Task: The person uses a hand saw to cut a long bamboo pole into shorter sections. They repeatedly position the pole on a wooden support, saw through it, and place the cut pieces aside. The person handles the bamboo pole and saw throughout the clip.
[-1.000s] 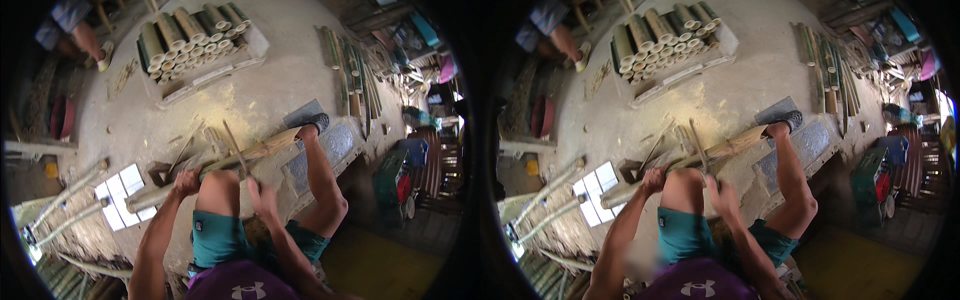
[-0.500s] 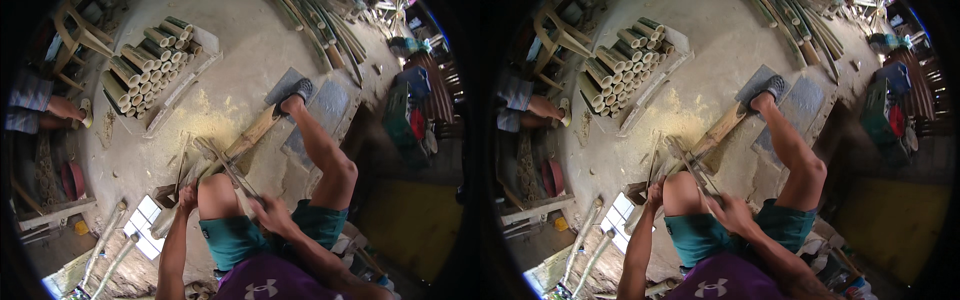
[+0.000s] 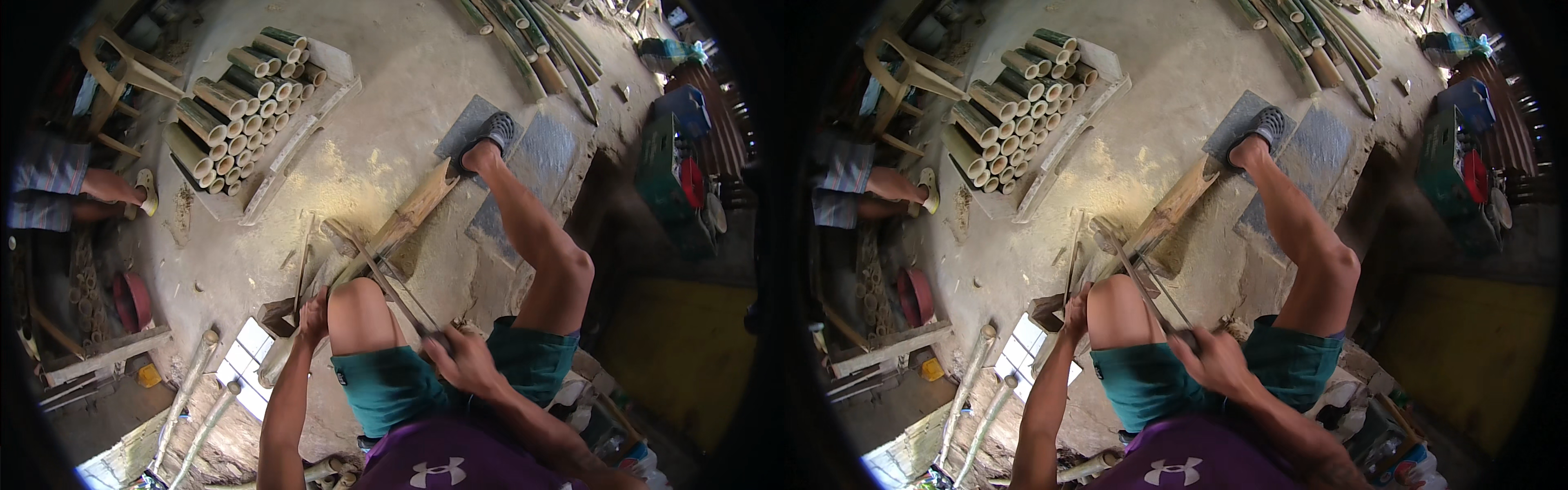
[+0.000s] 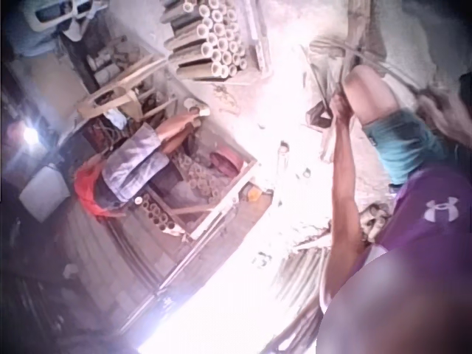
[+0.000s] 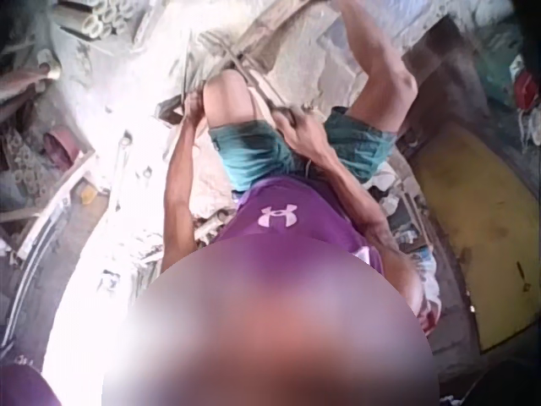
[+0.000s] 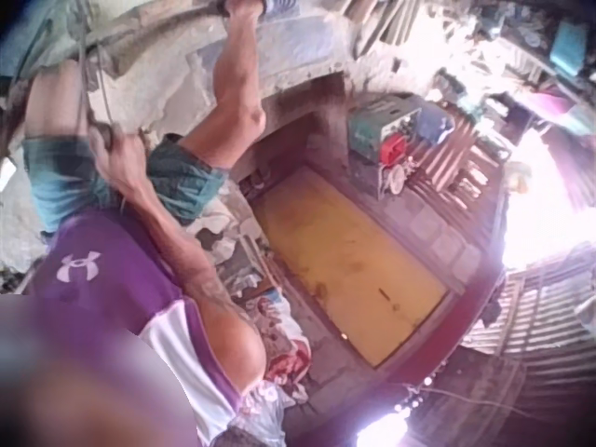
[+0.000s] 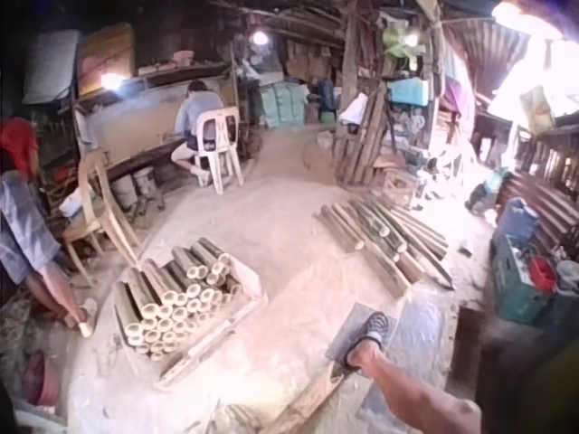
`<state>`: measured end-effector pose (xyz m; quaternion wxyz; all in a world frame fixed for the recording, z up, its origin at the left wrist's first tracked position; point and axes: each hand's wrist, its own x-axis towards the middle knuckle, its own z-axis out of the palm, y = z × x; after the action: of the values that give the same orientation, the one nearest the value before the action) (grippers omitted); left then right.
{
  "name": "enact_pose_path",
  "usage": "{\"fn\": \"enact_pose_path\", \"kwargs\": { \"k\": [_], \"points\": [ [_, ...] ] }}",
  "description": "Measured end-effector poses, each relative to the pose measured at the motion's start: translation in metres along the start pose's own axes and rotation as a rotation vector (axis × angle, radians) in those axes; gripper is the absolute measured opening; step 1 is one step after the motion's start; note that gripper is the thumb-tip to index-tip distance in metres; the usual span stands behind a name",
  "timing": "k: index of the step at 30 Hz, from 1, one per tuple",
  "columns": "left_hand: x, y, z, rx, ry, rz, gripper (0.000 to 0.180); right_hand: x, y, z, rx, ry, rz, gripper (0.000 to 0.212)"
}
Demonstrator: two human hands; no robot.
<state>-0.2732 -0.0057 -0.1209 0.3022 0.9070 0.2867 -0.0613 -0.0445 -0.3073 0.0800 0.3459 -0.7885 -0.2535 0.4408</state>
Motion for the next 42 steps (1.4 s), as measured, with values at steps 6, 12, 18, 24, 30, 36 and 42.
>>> {"fn": "enact_pose_path", "kwargs": {
  "k": [6, 12, 18, 24, 30, 36, 42],
  "points": [
    [0.015, -0.001, -0.011, 0.179, -0.180, 0.027, 0.060, 0.083, -0.012, 0.030, -0.039, 0.133, -0.123, 0.063],
    [0.108, 0.084, -0.122, 0.058, -0.273, -0.183, 0.050, 0.060, 0.003, 0.028, -0.009, 0.095, -0.096, 0.066],
    [0.185, 0.208, -0.096, -0.037, -0.345, 0.070, 0.062, 0.026, -0.011, 0.010, -0.041, 0.061, -0.020, 0.058],
    [0.212, 0.218, -0.069, 0.161, -0.522, 0.033, 0.066, 0.051, -0.024, 0.013, 0.027, 0.109, -0.046, 0.060],
    [0.216, 0.211, -0.066, 0.180, -0.481, 0.078, 0.064, -0.010, 0.000, -0.005, -0.024, 0.068, -0.027, 0.049],
    [0.223, 0.210, -0.059, 0.140, -0.458, 0.034, 0.068, 0.152, 0.002, 0.055, 0.008, 0.148, -0.103, 0.074],
    [0.218, 0.204, -0.075, -0.540, -0.257, -0.242, 0.065, 0.101, 0.028, 0.008, -0.102, 0.104, -0.105, 0.068]
  ]
}}
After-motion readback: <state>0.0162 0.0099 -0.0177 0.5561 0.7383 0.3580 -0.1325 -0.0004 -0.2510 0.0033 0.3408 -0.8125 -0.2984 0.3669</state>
